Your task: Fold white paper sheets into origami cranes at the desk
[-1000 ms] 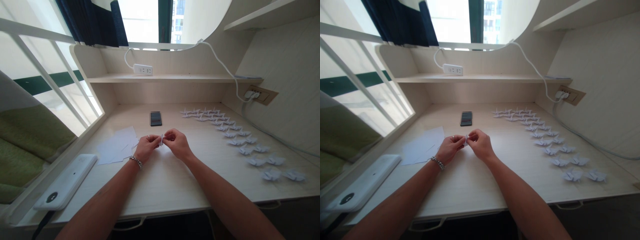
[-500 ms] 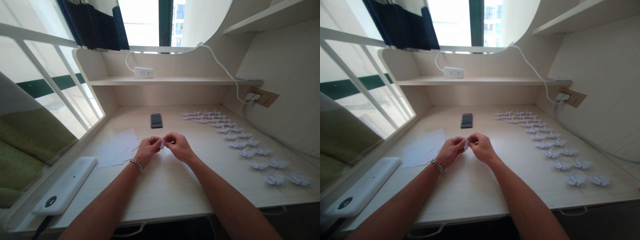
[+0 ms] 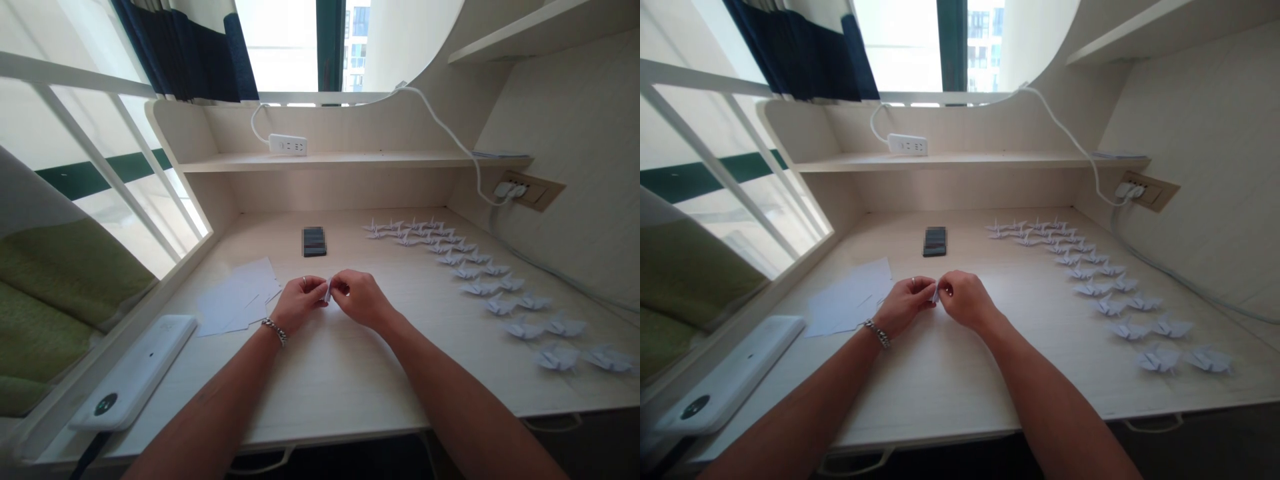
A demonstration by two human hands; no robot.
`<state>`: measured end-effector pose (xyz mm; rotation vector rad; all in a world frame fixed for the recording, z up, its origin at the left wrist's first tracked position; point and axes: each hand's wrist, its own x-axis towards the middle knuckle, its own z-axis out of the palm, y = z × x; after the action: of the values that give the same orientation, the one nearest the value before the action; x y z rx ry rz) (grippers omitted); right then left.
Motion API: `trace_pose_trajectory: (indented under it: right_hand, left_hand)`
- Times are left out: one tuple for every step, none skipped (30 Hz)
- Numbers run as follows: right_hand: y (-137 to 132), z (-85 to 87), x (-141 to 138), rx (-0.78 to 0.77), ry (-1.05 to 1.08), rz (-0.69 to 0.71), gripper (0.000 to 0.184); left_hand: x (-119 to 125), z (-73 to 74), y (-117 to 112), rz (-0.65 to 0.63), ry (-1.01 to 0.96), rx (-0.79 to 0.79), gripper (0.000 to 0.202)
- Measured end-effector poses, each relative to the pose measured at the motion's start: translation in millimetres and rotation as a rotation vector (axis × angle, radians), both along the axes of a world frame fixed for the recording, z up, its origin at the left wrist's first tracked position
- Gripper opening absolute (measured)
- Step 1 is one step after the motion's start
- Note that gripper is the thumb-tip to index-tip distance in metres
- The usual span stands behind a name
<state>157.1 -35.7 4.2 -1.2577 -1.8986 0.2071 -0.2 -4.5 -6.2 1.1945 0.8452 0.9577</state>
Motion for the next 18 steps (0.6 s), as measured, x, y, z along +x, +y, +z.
trace_pose_trajectory:
  right_hand:
    - [0.4,-0.2,-0.3,0.015,-0.003,-0.003,0.011]
    - [0.8,-0.6,-0.5,0.03,-0.004,-0.004,0.011]
    - [1.4,-1.2,-0.6,0.044,-0.004,-0.004,0.011]
    - [1.9,-2.0,-0.7,0.056,-0.002,-0.003,0.012]
    - [2.2,-2.8,-0.7,0.063,-0.001,0.0,0.012]
    - [2.4,-3.5,-0.7,0.066,0.0,0.003,0.012]
    - [2.4,-4.0,-0.7,0.065,-0.002,0.006,0.012]
    - [2.2,-4.2,-0.7,0.062,-0.007,0.006,0.012]
    - [1.8,-4.2,-0.8,0.058,-0.014,0.005,0.012]
    - [1.3,-4.0,-0.9,0.054,-0.021,0.003,0.012]
    - [0.9,-3.6,-1.1,0.052,-0.029,0.0,0.012]
    - [0.5,-3.1,-1.4,0.051,-0.035,-0.003,0.012]
    - [0.2,-2.7,-1.8,0.05,-0.039,-0.006,0.012]
    - [0.1,-2.3,-2.3,0.05,-0.043,-0.008,0.011]
    - [0.1,-2.1,-3.0,0.05,-0.046,-0.011,0.012]
    - [0.2,-1.9,-3.7,0.052,-0.049,-0.015,0.012]
    - [0.4,-2.0,-4.5,0.054,-0.05,-0.018,0.012]
    - [0.7,-2.1,-5.2,0.057,-0.048,-0.022,0.013]
  left_hand:
    - [-0.1,-0.1,0.1,-0.009,-0.027,-0.013,0.035]
    - [-0.3,-0.1,0.2,-0.014,-0.051,-0.029,0.034]
    - [-0.6,0.1,0.3,-0.015,-0.07,-0.048,0.034]
    - [-0.8,0.4,0.3,-0.011,-0.081,-0.069,0.034]
    - [-1.1,0.7,0.4,-0.004,-0.087,-0.086,0.034]
    - [-1.4,0.9,0.5,0.0,-0.088,-0.098,0.034]
    - [-1.6,1.0,0.7,0.0,-0.086,-0.104,0.034]
    - [-1.7,1.0,0.8,-0.001,-0.081,-0.103,0.033]
    - [-1.8,0.8,1.0,-0.002,-0.076,-0.098,0.033]
    - [-1.8,0.6,1.2,-0.002,-0.072,-0.09,0.033]
    - [-1.7,0.3,1.3,0.001,-0.068,-0.082,0.033]
    - [-1.5,0.1,1.4,0.004,-0.065,-0.076,0.033]
    - [-1.4,-0.1,1.4,0.009,-0.064,-0.072,0.033]
    - [-1.2,-0.1,1.3,0.013,-0.064,-0.068,0.033]
    - [-1.1,0.0,1.2,0.016,-0.066,-0.064,0.034]
    - [-1.0,0.2,1.2,0.018,-0.069,-0.06,0.034]
    - [-1.1,0.4,1.2,0.02,-0.075,-0.055,0.034]
    - [-1.2,0.5,1.2,0.023,-0.082,-0.05,0.033]
